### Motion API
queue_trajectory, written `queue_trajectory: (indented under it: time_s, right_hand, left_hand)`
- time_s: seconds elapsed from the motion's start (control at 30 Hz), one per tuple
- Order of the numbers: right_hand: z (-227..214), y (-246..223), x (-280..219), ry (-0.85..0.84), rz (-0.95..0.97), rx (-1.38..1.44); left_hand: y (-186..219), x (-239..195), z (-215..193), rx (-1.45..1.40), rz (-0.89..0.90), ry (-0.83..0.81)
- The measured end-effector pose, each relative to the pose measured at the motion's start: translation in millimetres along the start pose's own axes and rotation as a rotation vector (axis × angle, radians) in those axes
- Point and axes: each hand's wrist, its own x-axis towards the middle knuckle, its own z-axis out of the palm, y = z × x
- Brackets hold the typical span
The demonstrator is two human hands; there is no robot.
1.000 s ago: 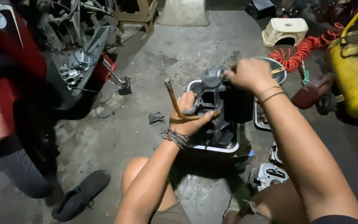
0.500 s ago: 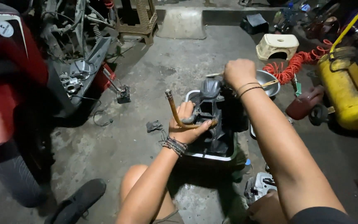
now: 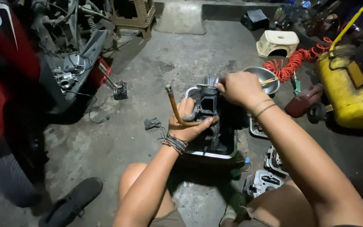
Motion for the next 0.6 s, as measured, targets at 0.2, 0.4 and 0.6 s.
queue_trajectory:
  time_s: [0.2, 0.4, 0.6]
  right_hand:
    - [-9.5, 19.8, -18.9, 0.208, 0.003, -0.236]
    - [17.1, 50.4, -14.5, 0.212, 0.028, -0.226]
    - [-7.8, 15.4, -52.7, 0.151, 0.021, 0.068]
  left_hand:
    - [-2.0, -0.8, 0.2, -0.02, -0.015, -0.023]
    - [8.6, 3.5, -2.5, -0.006, -0.014, 0.01]
    - [1.3, 0.4, 2.0, 0.001, 0.013, 0.019]
